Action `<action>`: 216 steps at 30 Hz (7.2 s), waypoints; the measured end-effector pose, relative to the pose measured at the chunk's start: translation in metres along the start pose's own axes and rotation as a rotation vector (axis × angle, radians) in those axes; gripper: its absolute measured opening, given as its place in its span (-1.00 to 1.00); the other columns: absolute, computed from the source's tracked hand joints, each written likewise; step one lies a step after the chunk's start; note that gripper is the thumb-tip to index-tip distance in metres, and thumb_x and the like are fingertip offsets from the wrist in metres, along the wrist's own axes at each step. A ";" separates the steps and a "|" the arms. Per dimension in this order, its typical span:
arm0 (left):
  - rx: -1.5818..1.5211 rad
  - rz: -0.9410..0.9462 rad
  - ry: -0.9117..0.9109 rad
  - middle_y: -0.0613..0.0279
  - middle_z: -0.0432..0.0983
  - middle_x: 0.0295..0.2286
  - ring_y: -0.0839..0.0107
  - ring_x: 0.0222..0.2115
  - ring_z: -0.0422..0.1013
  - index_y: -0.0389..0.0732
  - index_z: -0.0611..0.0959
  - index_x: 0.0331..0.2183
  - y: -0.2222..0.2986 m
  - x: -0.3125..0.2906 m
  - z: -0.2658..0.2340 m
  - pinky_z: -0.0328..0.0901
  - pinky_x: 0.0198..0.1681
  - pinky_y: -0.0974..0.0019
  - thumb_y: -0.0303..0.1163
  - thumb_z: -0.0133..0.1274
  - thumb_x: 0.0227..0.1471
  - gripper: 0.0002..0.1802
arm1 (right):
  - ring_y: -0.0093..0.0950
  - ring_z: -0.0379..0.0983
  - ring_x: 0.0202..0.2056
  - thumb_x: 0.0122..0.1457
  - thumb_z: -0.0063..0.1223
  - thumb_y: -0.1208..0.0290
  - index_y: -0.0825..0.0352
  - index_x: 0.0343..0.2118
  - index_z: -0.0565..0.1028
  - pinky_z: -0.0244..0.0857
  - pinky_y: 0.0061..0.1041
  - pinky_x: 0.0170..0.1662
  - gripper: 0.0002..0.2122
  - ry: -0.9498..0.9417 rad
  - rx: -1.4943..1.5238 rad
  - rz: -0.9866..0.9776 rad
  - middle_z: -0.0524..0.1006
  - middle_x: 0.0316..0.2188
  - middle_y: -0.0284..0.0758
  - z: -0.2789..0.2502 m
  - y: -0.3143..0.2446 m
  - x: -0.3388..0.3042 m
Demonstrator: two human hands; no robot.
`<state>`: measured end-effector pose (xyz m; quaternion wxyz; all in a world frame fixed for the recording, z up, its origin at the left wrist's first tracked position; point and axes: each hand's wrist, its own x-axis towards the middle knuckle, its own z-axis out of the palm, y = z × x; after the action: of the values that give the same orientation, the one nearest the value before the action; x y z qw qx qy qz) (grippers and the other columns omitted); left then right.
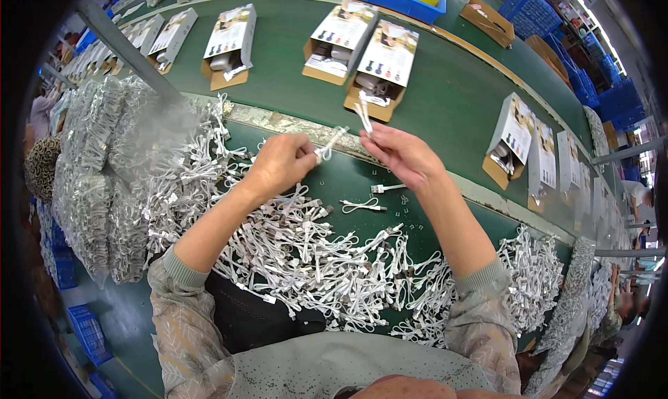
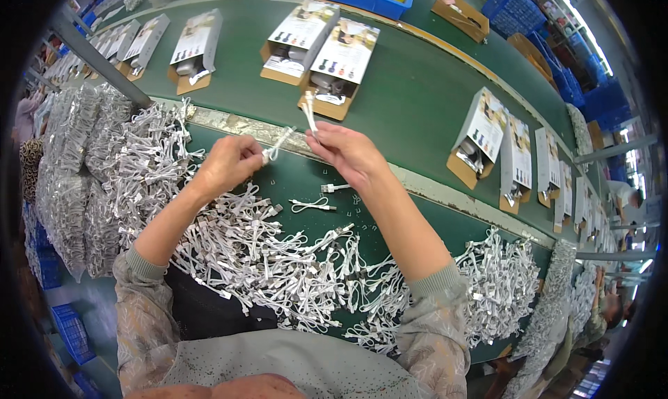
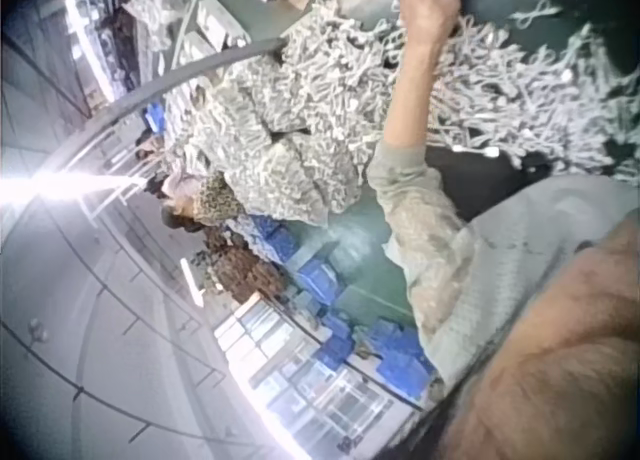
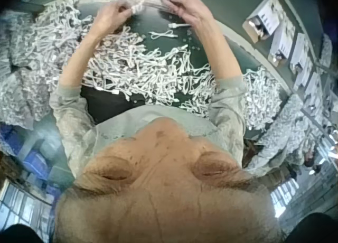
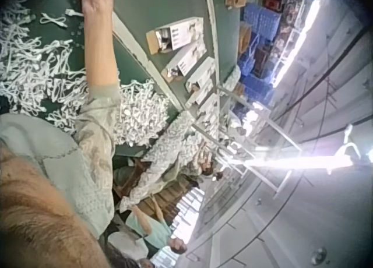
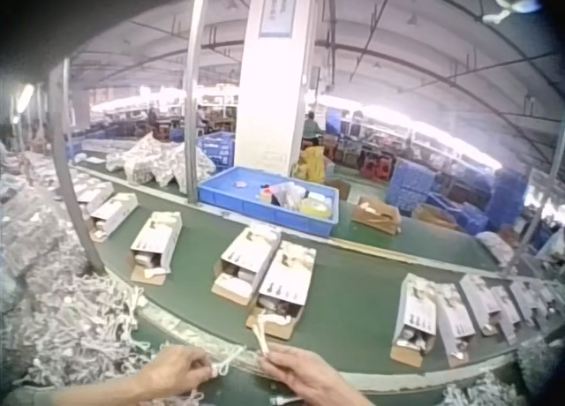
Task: The person picks up a white cable from a pile, folds it by hand, and inserts it into a cardboard box on the conveyor belt. This process is repeated for several boxes.
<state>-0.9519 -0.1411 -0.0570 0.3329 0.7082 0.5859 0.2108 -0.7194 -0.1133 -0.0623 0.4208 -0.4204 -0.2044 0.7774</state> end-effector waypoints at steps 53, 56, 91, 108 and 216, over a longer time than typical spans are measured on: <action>0.431 0.114 -0.111 0.04 0.53 -0.47 0.10 -0.39 0.47 -0.28 0.53 -0.44 0.075 -0.094 0.028 0.33 -0.31 0.13 -0.16 0.15 -0.13 -0.64 | -0.43 0.33 -0.64 -0.02 0.15 0.44 0.30 -0.48 0.49 0.23 -0.51 -0.54 -0.91 0.177 -1.368 -0.977 0.41 -0.58 -0.29 -0.062 0.037 -0.121; 0.455 0.028 -0.082 -0.01 0.51 -0.56 0.03 -0.46 0.47 -0.31 0.53 -0.49 0.092 -0.092 0.035 0.33 -0.36 0.08 -0.12 0.15 -0.13 -0.61 | -0.38 0.36 -0.63 -0.03 0.15 0.44 0.30 -0.48 0.48 0.25 -0.49 -0.54 -0.90 0.196 -1.367 -1.001 0.42 -0.57 -0.28 -0.062 0.036 -0.134; 0.240 0.181 0.379 -0.19 0.44 -0.23 -0.10 -0.22 0.38 -0.29 0.42 -0.12 0.071 0.009 0.000 0.29 -0.14 0.02 -0.51 -0.03 -0.12 -0.58 | -0.40 0.32 -0.65 -0.04 0.16 0.47 0.31 -0.50 0.45 0.22 -0.48 -0.57 -0.90 0.171 -1.350 -0.999 0.38 -0.59 -0.28 -0.033 0.035 -0.150; 0.144 -0.002 0.461 0.00 0.52 -0.60 0.05 -0.52 0.48 -0.22 0.64 -0.60 0.051 0.007 -0.002 0.37 -0.38 0.10 -0.29 0.05 -0.15 -0.79 | -0.66 0.25 -0.67 0.03 0.14 0.47 0.34 -0.38 0.48 0.19 -0.64 -0.57 -0.88 0.075 -1.155 -0.841 0.45 -0.57 -0.37 -0.067 0.028 -0.113; 0.252 0.257 -0.230 0.09 0.50 -0.50 0.06 -0.41 0.44 -0.25 0.53 -0.51 -0.021 0.007 0.006 0.32 -0.33 0.09 -0.37 0.03 -0.09 -0.86 | -0.72 0.36 -0.56 0.14 0.07 0.27 0.36 -0.36 0.51 0.30 -0.74 -0.46 -0.78 0.008 -0.819 -0.009 0.48 -0.58 -0.46 -0.002 -0.012 0.001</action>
<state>-0.9605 -0.1338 -0.0766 0.2769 0.8324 0.4707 0.0941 -0.7122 -0.1061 -0.0555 0.2227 -0.5554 -0.4971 0.6284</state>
